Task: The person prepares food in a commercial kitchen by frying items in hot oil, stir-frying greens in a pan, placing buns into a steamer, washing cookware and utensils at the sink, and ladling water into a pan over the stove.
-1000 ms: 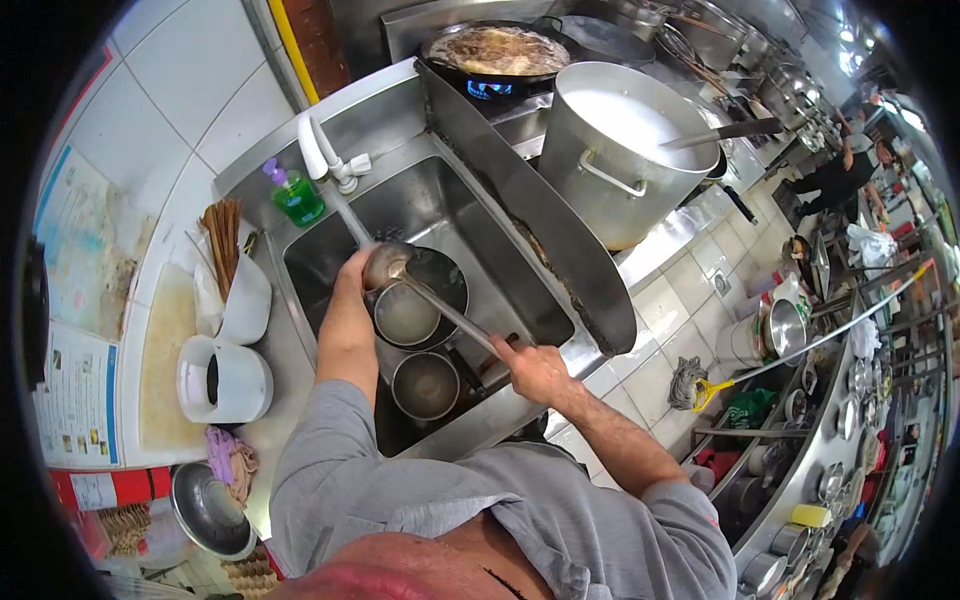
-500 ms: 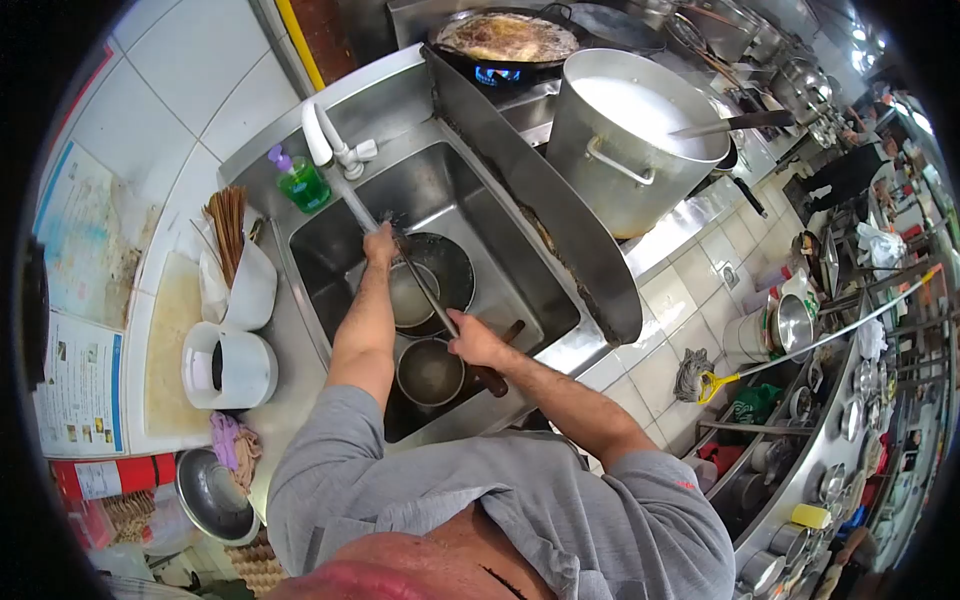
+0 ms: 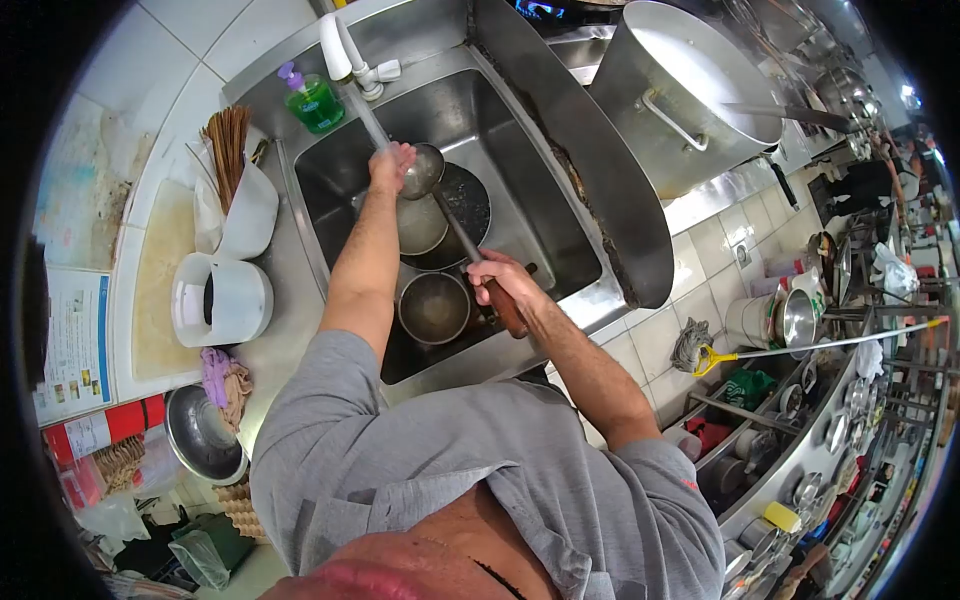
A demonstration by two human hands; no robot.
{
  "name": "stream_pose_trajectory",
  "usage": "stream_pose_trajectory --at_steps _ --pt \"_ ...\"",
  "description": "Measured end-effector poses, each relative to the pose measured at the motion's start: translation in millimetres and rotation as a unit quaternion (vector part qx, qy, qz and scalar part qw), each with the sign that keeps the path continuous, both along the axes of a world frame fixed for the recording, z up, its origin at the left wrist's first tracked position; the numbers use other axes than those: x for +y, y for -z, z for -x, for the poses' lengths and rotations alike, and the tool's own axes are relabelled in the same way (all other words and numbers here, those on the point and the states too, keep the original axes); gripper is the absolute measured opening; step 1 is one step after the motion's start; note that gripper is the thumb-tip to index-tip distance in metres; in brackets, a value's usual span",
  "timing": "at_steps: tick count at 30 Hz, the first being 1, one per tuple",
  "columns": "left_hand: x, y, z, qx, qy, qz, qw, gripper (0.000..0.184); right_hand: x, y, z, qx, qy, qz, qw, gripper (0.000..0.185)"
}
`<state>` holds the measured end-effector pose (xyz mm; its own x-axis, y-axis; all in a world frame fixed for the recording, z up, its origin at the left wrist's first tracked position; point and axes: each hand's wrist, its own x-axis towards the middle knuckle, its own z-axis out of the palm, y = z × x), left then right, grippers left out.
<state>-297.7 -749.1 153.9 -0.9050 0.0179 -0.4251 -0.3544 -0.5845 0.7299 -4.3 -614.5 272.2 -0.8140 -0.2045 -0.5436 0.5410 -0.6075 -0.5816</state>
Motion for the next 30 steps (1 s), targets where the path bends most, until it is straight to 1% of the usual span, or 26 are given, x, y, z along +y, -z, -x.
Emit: stream_pose_trajectory --at_steps 1,2,3,4,5,8,9,10,11,12,13,14,15,16,17,18,19,20,22,23,24,25,26,27,29,30 --pt "-5.8 9.2 9.6 0.034 0.086 0.095 0.991 0.012 -2.1 -5.5 -4.3 -0.008 0.017 0.028 0.999 0.026" --pt "-8.8 17.7 14.8 0.067 0.172 0.188 0.965 0.015 -1.6 1.4 -4.7 -0.011 0.018 0.029 0.999 0.026" --pt "-10.3 11.4 9.4 0.064 0.173 0.188 0.965 0.015 -1.1 12.2 -4.2 -0.018 0.022 0.12 0.992 0.024" --pt "-13.0 3.6 6.6 0.058 0.236 0.264 0.934 0.017 -0.2 22.6 -3.2 -0.024 0.027 0.211 0.977 0.023" --pt "-15.3 -0.9 5.9 0.051 0.296 0.337 0.892 0.019 -2.4 23.5 -0.6 -0.023 0.017 0.22 0.975 0.021" --pt "-26.4 -12.5 11.7 0.083 0.3 0.327 0.893 0.023 -5.7 23.0 4.7 -0.005 0.002 0.174 0.985 0.019" --pt "-29.4 -14.8 20.3 0.101 0.263 0.339 0.898 0.023 -5.3 24.3 8.3 -0.005 0.003 0.174 0.985 0.019" --pt "-27.5 -13.7 24.2 0.102 0.266 0.338 0.897 0.023 -4.0 26.4 12.7 -0.001 0.004 0.13 0.992 0.017" --pt "-25.4 -25.3 21.9 0.108 0.306 0.389 0.862 0.027 -2.9 28.7 16.9 0.0 0.006 0.086 0.996 0.015" --pt "-25.7 -23.2 22.7 0.113 0.346 0.44 0.821 0.031 -5.9 15.4 24.2 -0.003 0.009 0.089 0.996 0.015" --pt "-21.0 15.8 36.6 0.258 0.348 0.519 0.736 0.034 -7.9 1.5 35.1 -0.002 0.013 0.06 0.998 0.022" --pt "-10.7 2.3 17.6 0.309 0.381 0.522 0.698 0.035 -10.9 -10.9 47.1 0.0 0.016 0.032 0.999 0.029" --pt "3.3 8.3 -5.6 0.351 0.345 0.501 0.712 0.029 -11.3 -14.1 58.9 0.01 0.015 0.046 0.999 0.016" --pt "5.4 29.3 -18.3 0.576 0.291 0.523 0.557 0.024 -8.4 -14.3 69.2 0.014 0.013 0.048 0.999 0.016" --pt "11.4 19.6 -34.0 0.642 0.227 0.451 0.577 0.019 -5.2 -13.9 77.4 0.018 0.002 0.058 0.998 0.012" --pt "14.7 -2.1 -69.8 0.613 0.193 0.456 0.616 0.015 -1.9 -13.4 82.4 0.023 -0.01 0.065 0.998 0.011" --pt "17.8 -13.9 -90.1 0.618 0.197 0.423 0.633 0.014 1.4 -9.6 83.6 0.031 -0.012 0.067 0.997 0.01" --pt "26.6 2.9 -103.4 0.627 0.152 0.441 0.624 0.015 5.5 -8.0 82.9 0.034 -0.013 0.066 0.997 0.01" --pt "26.4 -46.5 -136.9 0.629 0.158 0.41 0.641 0.018 8.4 -3.9 73.4 0.013 -0.05 0.063 0.997 0.007" --pt "24.3 -40.6 -135.5 0.624 0.11 0.414 0.654 0.02 2.5 0.8 68.7 0.043 -0.029 0.126 0.991 0.006" --pt "28.2 -40.1 -125.9 0.544 0.083 0.331 0.767 0.019 -3.5 0.9 64.5 0.039 -0.033 0.126 0.991 0.006" --pt "32.8 -29.2 -113.8 0.327 0.038 0.281 0.902 0.021 -7.9 -0.4 62.3 0.029 -0.018 0.154 0.987 0.008" --pt "36.9 -13.6 -101.2 0.088 -0.009 0.209 0.974 0.024 -12.7 -4.0 59.3 0.02 -0.003 0.181 0.983 0.01" --pt "39.0 -13.3 -87.4 0.089 -0.013 0.207 0.974 0.024 -17.2 -19.1 56.7 0.018 -0.001 0.172 0.985 0.013" --pt "33.3 -12.3 -62.0 -0.059 0.031 0.029 0.997 0.02 -20.3 -22.7 55.0 0.018 -0.007 0.142 0.99 0.014" --pt "27.5 -2.7 -47.9 -0.057 0.029 0.028 0.998 0.02 -22.2 -25.5 55.3 0.018 -0.011 0.114 0.993 0.014"
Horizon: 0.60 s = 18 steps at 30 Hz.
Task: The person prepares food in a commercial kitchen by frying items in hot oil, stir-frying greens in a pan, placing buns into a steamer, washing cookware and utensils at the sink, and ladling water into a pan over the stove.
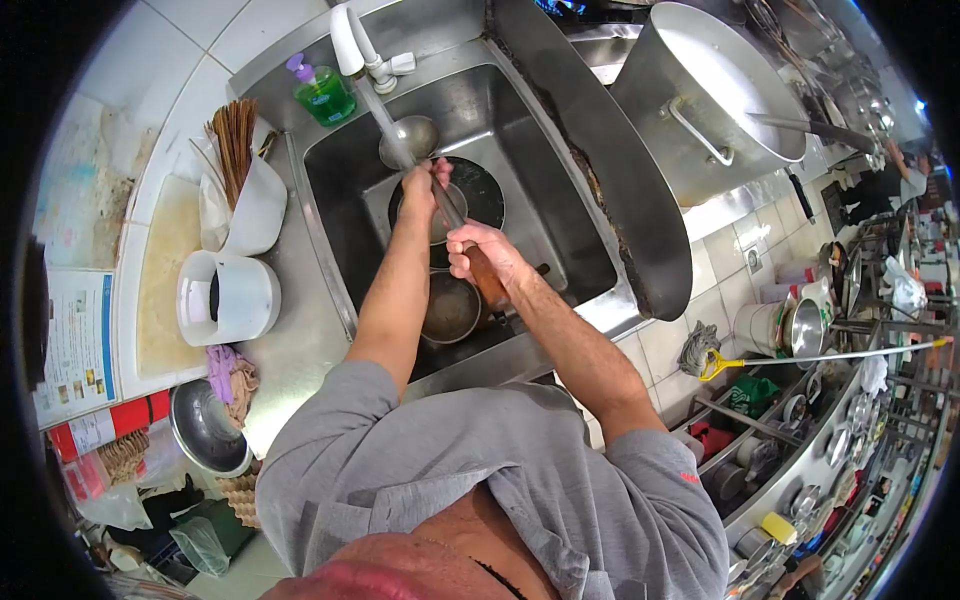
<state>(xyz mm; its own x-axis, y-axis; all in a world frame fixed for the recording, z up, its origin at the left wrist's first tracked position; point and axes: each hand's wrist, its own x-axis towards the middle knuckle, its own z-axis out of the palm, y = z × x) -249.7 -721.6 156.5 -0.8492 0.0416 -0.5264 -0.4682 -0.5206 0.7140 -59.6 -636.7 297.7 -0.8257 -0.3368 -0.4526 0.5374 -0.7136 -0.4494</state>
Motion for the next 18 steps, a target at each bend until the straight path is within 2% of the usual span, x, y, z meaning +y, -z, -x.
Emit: stream_pose_trajectory --at_steps 2,4,6,7,8,9,10,12,13,14,15,16,17,18 --pt "-12.8 8.1 15.9 -0.027 0.028 -0.159 0.987 0.021 -6.2 -4.5 -1.4 0.011 -0.005 -0.017 1.0 0.02" --pt "-10.3 5.7 21.5 -0.038 0.006 -0.196 0.98 0.022 -11.3 -6.1 -2.6 0.002 -0.018 -0.037 0.999 0.03" --pt "-3.2 2.2 28.7 -0.065 -0.055 -0.079 0.993 0.025 -9.5 -0.4 -2.0 -0.008 -0.013 -0.056 0.998 0.035" --pt "-5.8 4.2 26.5 -0.026 0.01 -0.004 1.0 0.025 -6.6 3.4 -3.7 0.014 -0.035 -0.119 0.992 0.038" --pt "-9.6 2.1 23.1 -0.024 0.016 -0.004 1.0 0.025 -2.9 8.5 -6.4 0.035 -0.055 -0.182 0.981 0.041" --pt "-15.5 -1.8 14.6 -0.001 0.1 0.071 0.993 0.025 0.7 16.5 -9.8 0.056 -0.067 -0.259 0.962 0.051" --pt "-22.7 -7.4 8.3 0.025 0.183 0.145 0.972 0.024 4.1 15.3 -16.5 0.057 -0.057 -0.261 0.962 0.051" --pt "-47.1 -29.1 9.0 0.059 0.207 0.211 0.953 0.015 15.4 12.1 -34.3 0.088 -0.067 -0.388 0.915 0.055" --pt "-62.4 1.5 32.6 0.085 0.2 0.153 0.964 0.009 26.5 18.4 -42.5 0.087 -0.094 -0.418 0.9 0.058" --pt "-68.3 -11.3 35.2 0.094 0.149 0.175 0.969 0.017 35.4 12.4 -52.4 0.082 -0.072 -0.424 0.899 0.058" --pt "-80.5 -12.4 48.9 0.168 0.159 0.254 0.939 0.028 42.0 2.5 -62.8 0.095 -0.112 -0.502 0.852 0.059" --pt "-88.1 -17.1 65.0 0.273 0.177 0.422 0.846 0.037 46.9 -3.3 -75.8 0.102 -0.152 -0.575 0.797 0.06" --pt "-92.3 -31.3 78.4 0.389 0.144 0.557 0.719 0.041 54.2 18.7 -96.0 0.159 -0.123 -0.655 0.728 0.06" --pt "-92.2 -53.4 89.6 0.491 0.096 0.662 0.559 0.046 62.5 40.2 -113.0 0.209 -0.095 -0.728 0.646 0.059"
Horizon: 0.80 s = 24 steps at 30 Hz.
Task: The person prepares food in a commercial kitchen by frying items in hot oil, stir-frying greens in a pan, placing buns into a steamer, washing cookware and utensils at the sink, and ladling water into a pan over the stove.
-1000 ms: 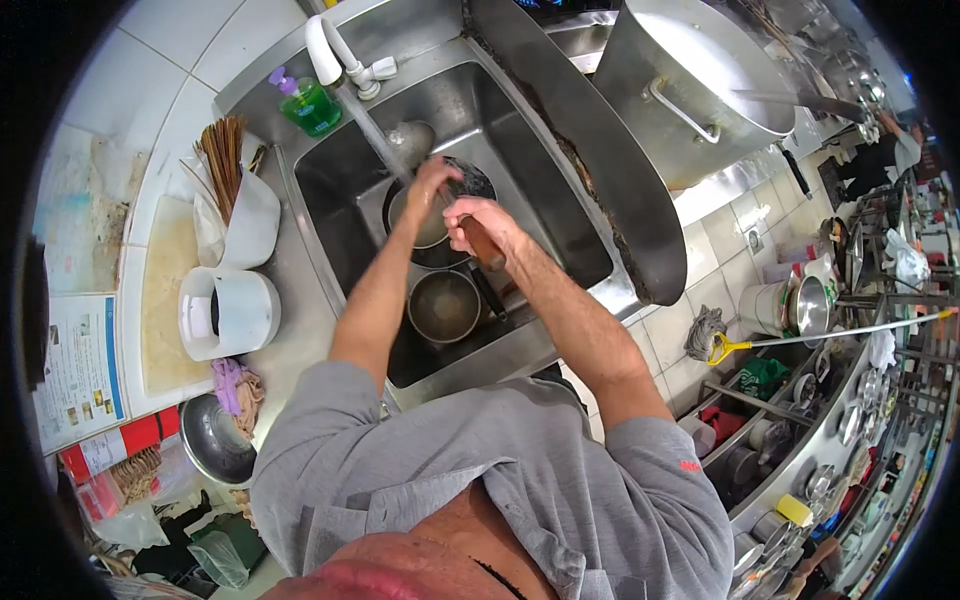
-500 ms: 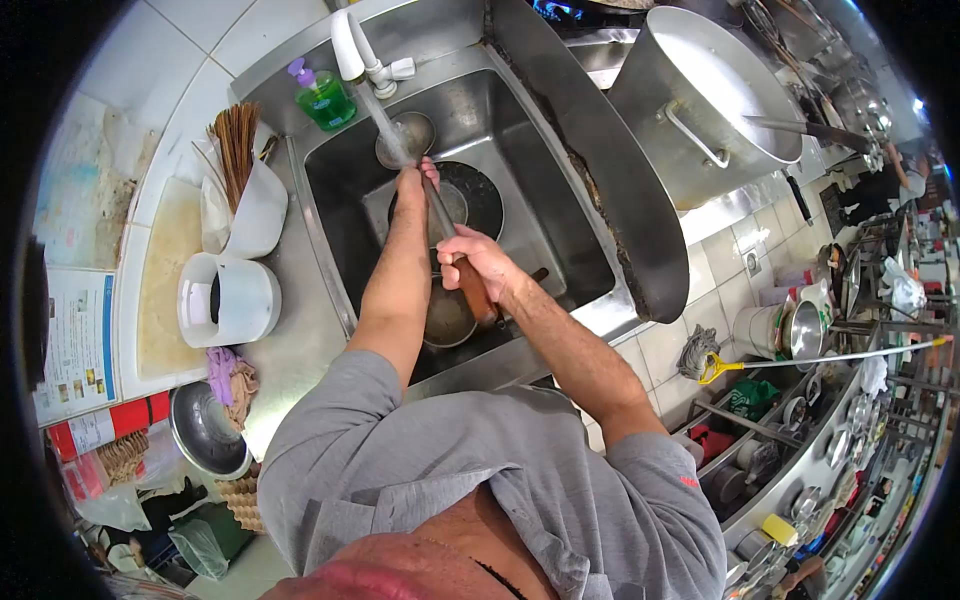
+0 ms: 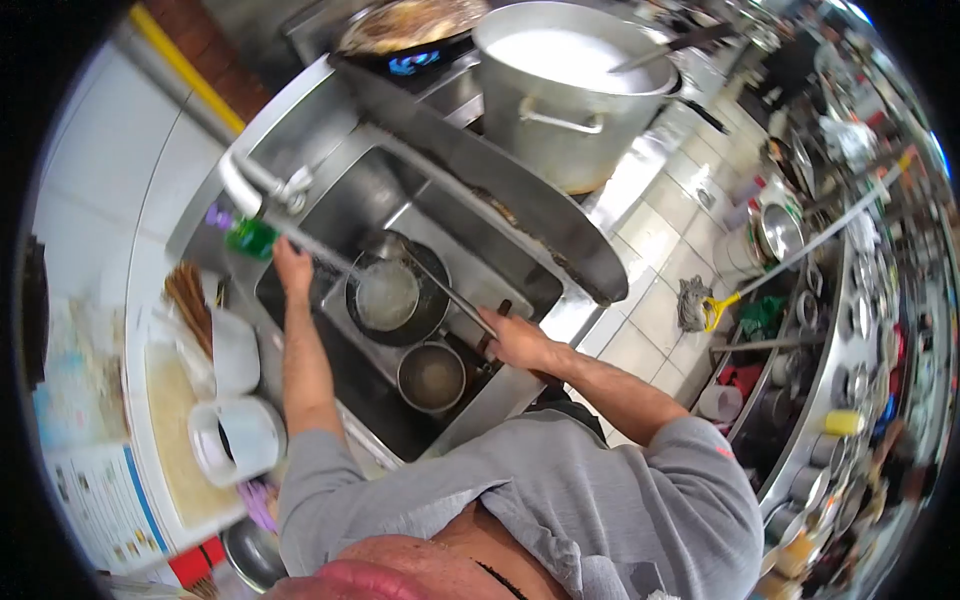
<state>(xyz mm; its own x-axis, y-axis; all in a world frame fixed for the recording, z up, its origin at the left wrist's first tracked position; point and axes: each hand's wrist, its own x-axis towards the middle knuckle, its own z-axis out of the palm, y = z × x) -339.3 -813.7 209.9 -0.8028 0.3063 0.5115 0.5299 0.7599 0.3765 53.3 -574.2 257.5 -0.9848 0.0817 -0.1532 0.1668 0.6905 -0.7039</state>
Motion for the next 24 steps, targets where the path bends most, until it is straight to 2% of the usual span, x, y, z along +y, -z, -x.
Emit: stream_pose_trajectory --at_steps 2,4,6,8,10,12,14,15,16,18,19,22,23,24 --pt "12.1 -41.3 15.7 0.065 0.069 0.036 0.995 0.052 5.4 -61.7 -18.1 -0.208 0.027 -0.056 0.976 0.057" --pt "32.1 -73.4 24.9 0.136 0.112 0.12 0.977 0.054 20.1 -45.4 -57.5 -0.09 0.02 -0.095 0.991 0.055" --pt "46.7 -67.8 47.7 0.179 0.114 0.197 0.957 0.054 26.4 -59.7 -85.1 -0.141 0.043 -0.136 0.98 0.053" --pt "59.5 -60.3 54.3 0.166 0.05 0.287 0.942 0.054 32.8 -54.6 -119.0 -0.123 0.068 -0.175 0.975 0.046" --pt "67.2 -30.8 72.3 0.22 -0.023 0.348 0.911 0.057 39.7 -39.4 -150.6 -0.147 0.096 -0.2 0.964 0.041" --pt "84.1 -41.0 55.2 0.229 -0.067 0.341 0.909 0.057 44.4 -42.1 -166.3 -0.166 0.128 -0.206 0.956 0.039" --pt "88.2 -51.3 49.3 0.162 -0.073 0.293 0.939 0.048 44.4 -38.0 -170.4 -0.183 0.155 -0.202 0.949 0.037" --pt "92.7 -58.9 48.2 0.196 -0.088 0.305 0.928 0.03 45.0 -36.0 -171.3 -0.197 0.174 -0.207 0.942 0.037" --pt "94.8 -59.0 54.6 0.199 -0.085 0.304 0.928 0.03 45.5 -34.4 -171.5 -0.21 0.196 -0.213 0.934 0.037" --pt "96.4 -55.0 77.3 0.129 -0.084 0.321 0.935 0.018 47.6 -27.2 -171.1 -0.209 0.217 -0.224 0.927 0.035" --pt "94.0 -48.5 91.4 0.151 -0.073 0.319 0.933 0.013 50.3 -21.1 -172.2 -0.201 0.229 -0.242 0.921 0.034" --pt "114.3 -76.2 95.7 -0.101 -0.131 0.356 0.92 0.018 56.5 -1.1 -173.4 -0.189 0.256 -0.266 0.91 0.029" --pt "117.6 -79.3 96.8 -0.095 -0.129 0.357 0.921 0.018 59.7 1.7 -172.4 -0.187 0.253 -0.266 0.911 0.028" --pt "119.8 -81.0 98.5 -0.137 -0.133 0.359 0.914 0.028 64.0 2.6 -173.1 -0.185 0.251 -0.267 0.912 0.026"
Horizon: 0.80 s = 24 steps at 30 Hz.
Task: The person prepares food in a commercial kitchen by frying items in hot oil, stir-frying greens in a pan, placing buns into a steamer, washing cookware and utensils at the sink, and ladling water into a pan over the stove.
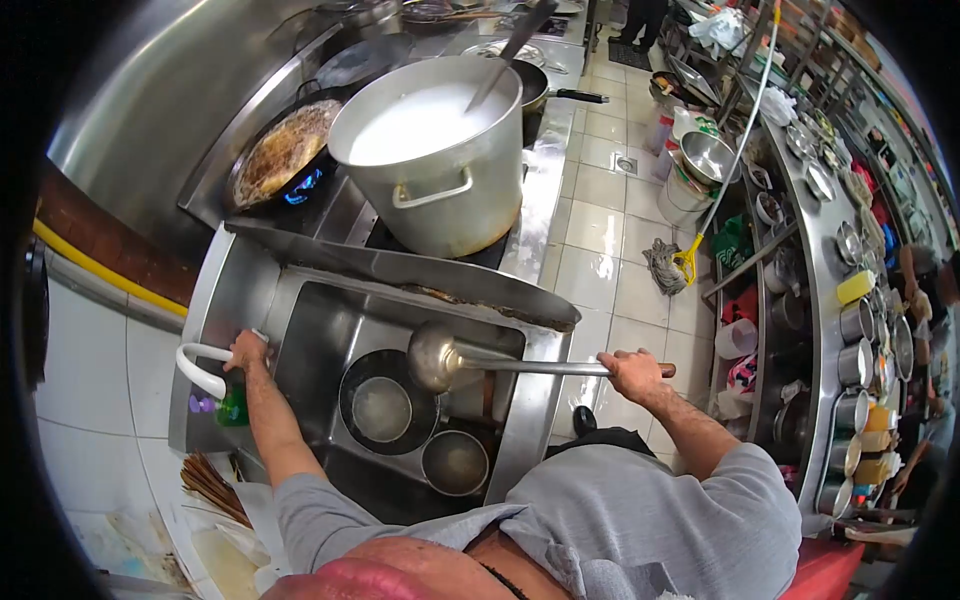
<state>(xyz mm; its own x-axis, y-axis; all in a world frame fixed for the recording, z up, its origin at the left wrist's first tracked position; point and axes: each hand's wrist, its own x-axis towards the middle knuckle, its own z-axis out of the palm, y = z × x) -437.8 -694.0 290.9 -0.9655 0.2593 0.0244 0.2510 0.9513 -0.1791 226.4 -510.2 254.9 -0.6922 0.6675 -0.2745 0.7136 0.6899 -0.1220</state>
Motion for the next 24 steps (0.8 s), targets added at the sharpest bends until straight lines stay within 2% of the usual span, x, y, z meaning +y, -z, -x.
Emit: stream_pose_trajectory --at_steps 3,5,7,9,10,11,13,14,16,17,19,20,22,24 --pt "-2.2 -10.6 -17.1 -0.053 0.023 -0.023 0.998 0.069 8.9 11.4 -3.1 0.021 0.001 0.026 0.999 0.025" --pt "-15.2 -3.1 -47.8 -0.005 0.061 -0.047 0.997 0.076 11.4 12.7 -5.7 0.056 -0.013 0.046 0.997 0.021" --pt "-32.0 30.0 -66.5 0.095 0.185 -0.237 0.949 0.081 18.8 19.9 -11.3 0.086 -0.021 0.075 0.993 0.019" --pt "-55.0 46.0 -106.8 0.118 0.22 -0.4 0.882 0.078 20.5 14.7 -12.4 0.121 -0.03 0.139 0.983 0.014" --pt "-59.8 42.3 -143.8 0.043 0.124 -0.508 0.851 0.073 19.8 19.3 -12.8 0.124 -0.029 0.147 0.981 0.014" --pt "-65.2 37.1 -185.4 -0.032 0.02 -0.601 0.798 0.068 19.6 26.8 -13.8 0.144 -0.042 0.196 0.969 0.016" --pt "-77.6 36.1 -246.6 -0.025 -0.039 -0.63 0.775 0.055 25.5 22.1 -11.0 0.184 -0.07 0.278 0.94 0.019" --pt "-72.1 27.5 -281.1 -0.017 -0.043 -0.627 0.778 0.055 28.1 11.6 -8.8 0.204 -0.083 0.314 0.923 0.021" --pt "-55.2 0.2 -350.4 0.028 -0.058 -0.698 0.713 0.045 42.2 1.9 -9.6 0.282 -0.116 0.406 0.862 0.025" --pt "-46.9 -7.9 -375.9 0.025 -0.022 -0.735 0.677 0.038 53.2 -3.7 -11.9 0.279 -0.124 0.41 0.86 0.025" --pt "-4.0 -49.3 -440.8 0.074 -0.006 -0.743 0.665 0.035 81.3 -15.8 -26.3 0.307 -0.168 0.468 0.812 0.024" --pt "25.9 -66.9 -472.2 0.117 0.017 -0.753 0.647 0.031 101.4 -23.5 -41.0 0.3 -0.178 0.468 0.812 0.024" --pt "77.6 -85.5 -522.9 0.175 0.09 -0.726 0.659 0.028 133.6 -40.5 -65.5 0.361 -0.141 0.532 0.753 0.026" --pt "129.0 -87.8 -563.1 0.124 0.139 -0.753 0.631 0.026 171.4 -57.3 -102.2 0.349 -0.118 0.547 0.752 0.026"
